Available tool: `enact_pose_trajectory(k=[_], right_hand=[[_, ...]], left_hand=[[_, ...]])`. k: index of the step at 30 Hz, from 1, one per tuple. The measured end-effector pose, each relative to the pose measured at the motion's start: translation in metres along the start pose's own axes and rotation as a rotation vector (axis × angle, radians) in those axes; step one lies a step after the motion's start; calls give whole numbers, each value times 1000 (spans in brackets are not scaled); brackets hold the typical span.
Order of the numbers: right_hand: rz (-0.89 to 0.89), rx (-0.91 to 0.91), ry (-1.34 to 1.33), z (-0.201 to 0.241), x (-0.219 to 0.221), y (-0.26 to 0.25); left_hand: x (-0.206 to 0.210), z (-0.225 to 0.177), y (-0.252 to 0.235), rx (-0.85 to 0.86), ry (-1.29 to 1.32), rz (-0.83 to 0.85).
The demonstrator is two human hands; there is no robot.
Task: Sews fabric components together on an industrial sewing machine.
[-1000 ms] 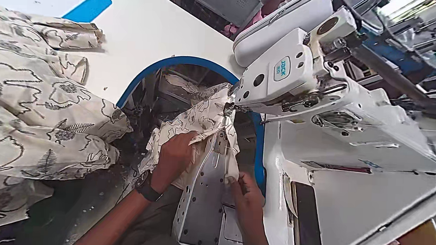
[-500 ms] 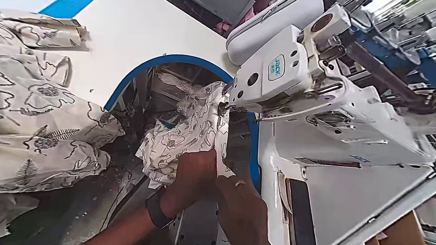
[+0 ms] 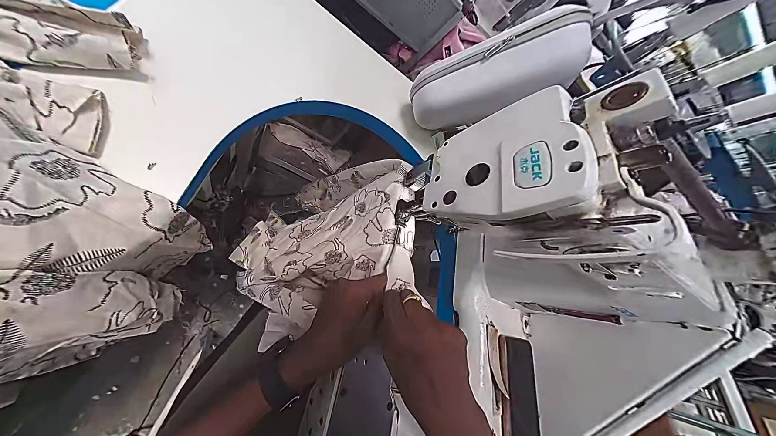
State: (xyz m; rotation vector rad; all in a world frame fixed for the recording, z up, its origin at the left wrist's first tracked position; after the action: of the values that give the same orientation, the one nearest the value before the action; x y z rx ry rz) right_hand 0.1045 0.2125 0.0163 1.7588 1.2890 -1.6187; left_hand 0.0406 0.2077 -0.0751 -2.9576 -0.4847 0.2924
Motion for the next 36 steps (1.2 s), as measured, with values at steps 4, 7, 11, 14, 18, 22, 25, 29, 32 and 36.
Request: enact_pose_trajectory(k=[4,7,11,14,18,22,25,29,32,36], right_hand=[[-140,204,-98,-12,2,23],[-253,404,-230,-15,-4,57],[-251,375,-203,-7,-2,48],[-253,370,-184,-11,6,31],[-214,470,-312,-25,22,33],[103,507,-327,-54,37,58],[789,606,-411,-77,108,54],[1085,526,-468,-98,145,46],[681,406,-625,-88,93,73],[276,193,-770,-25,-16,96]], left_hand=[[-1,-1,-1,-1,51,-3],[-5,-14,19,21,-108,-38],[-3,-16,14,64,-167,-1],[-2,-6,-3,21,-80,-36],[-3,-3,-10,-43,-54,-18],[-17,-14,27,-97,-149,111],[-16,-17,38,-65,-183,178],[-12,-23,43,-22,-206,94],[-10,-18,54,42,-213,-33],[-4,-15,49,132,-207,-132]])
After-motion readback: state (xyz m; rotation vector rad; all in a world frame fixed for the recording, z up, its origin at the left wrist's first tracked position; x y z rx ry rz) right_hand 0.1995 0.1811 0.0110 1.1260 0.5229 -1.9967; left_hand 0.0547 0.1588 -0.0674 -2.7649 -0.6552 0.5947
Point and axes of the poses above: each hand's wrist, its own y-axis away from the middle knuckle, its own x-axis out of the palm, z = x × y, the point moved 7 cm from there along -y, towards the middle knuckle, and after that the axes turned 5 degrees about -y, right-handed, at the moved point
